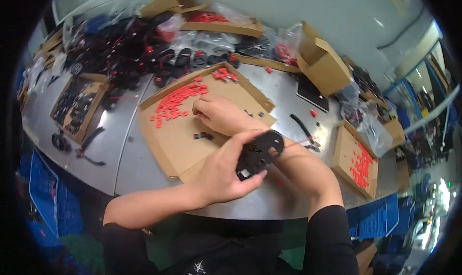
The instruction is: Assembling components of a remote control device, including inserting buttons and using pliers for precision fitting at a manufacturing workstation.
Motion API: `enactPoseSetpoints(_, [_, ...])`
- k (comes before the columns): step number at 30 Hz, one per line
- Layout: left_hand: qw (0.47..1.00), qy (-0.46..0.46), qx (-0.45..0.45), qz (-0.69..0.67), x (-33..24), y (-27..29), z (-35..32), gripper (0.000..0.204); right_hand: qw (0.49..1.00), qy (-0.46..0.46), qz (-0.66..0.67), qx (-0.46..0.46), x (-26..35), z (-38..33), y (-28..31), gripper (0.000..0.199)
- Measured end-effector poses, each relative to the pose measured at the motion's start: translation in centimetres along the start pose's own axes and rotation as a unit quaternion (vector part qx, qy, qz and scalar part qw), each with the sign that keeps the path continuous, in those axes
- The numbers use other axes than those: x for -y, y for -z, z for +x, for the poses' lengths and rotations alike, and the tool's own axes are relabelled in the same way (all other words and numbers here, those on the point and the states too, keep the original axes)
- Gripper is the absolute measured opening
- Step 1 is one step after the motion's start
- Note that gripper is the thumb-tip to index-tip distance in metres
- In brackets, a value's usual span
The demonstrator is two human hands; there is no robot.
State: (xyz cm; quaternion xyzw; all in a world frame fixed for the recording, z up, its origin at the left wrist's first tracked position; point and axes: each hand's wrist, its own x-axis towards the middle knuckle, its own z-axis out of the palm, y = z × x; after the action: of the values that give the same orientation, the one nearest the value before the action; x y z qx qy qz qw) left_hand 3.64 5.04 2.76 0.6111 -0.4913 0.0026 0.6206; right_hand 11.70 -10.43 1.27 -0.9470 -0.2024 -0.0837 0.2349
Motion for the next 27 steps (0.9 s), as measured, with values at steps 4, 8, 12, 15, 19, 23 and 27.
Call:
enactPoseSetpoints(4, [0.999,0.022,0.030,0.020,0.2,0.2,0.1,0.072,0.992,-0.031,0.042,-0.116,0.1,-7.1,5.8,0.014])
enactPoseSetpoints(8, [0.993,0.042,0.093,0.057,-0.1,0.2,0.3,0.074,0.962,-0.143,0.096,-0.214,-1.3,-16.6,8.1,0.016])
enactPoseSetpoints(12, [0.976,0.146,0.132,-0.099,0.5,0.1,0.0,0.060,0.958,-0.145,0.071,-0.235,-1.2,-20.6,6.3,0.016])
enactPoseSetpoints(15, [0.895,0.306,0.126,-0.300,-0.6,-0.2,0.5,0.067,0.971,-0.137,-0.008,-0.197,-2.7,-21.4,6.3,0.015])
enactPoseSetpoints(19, [0.841,0.378,0.120,-0.369,0.6,-0.6,0.6,0.066,0.949,-0.219,0.116,-0.193,-3.9,-21.5,6.8,0.014])
enactPoseSetpoints(23, [0.833,0.406,0.102,-0.362,0.6,-1.0,1.1,0.068,0.960,-0.137,-0.005,-0.243,-4.2,-22.8,7.7,0.020])
enactPoseSetpoints(27, [0.825,0.423,0.112,-0.358,0.8,-0.8,0.9,0.071,0.974,-0.174,0.001,-0.144,-2.8,-23.3,9.4,0.022])
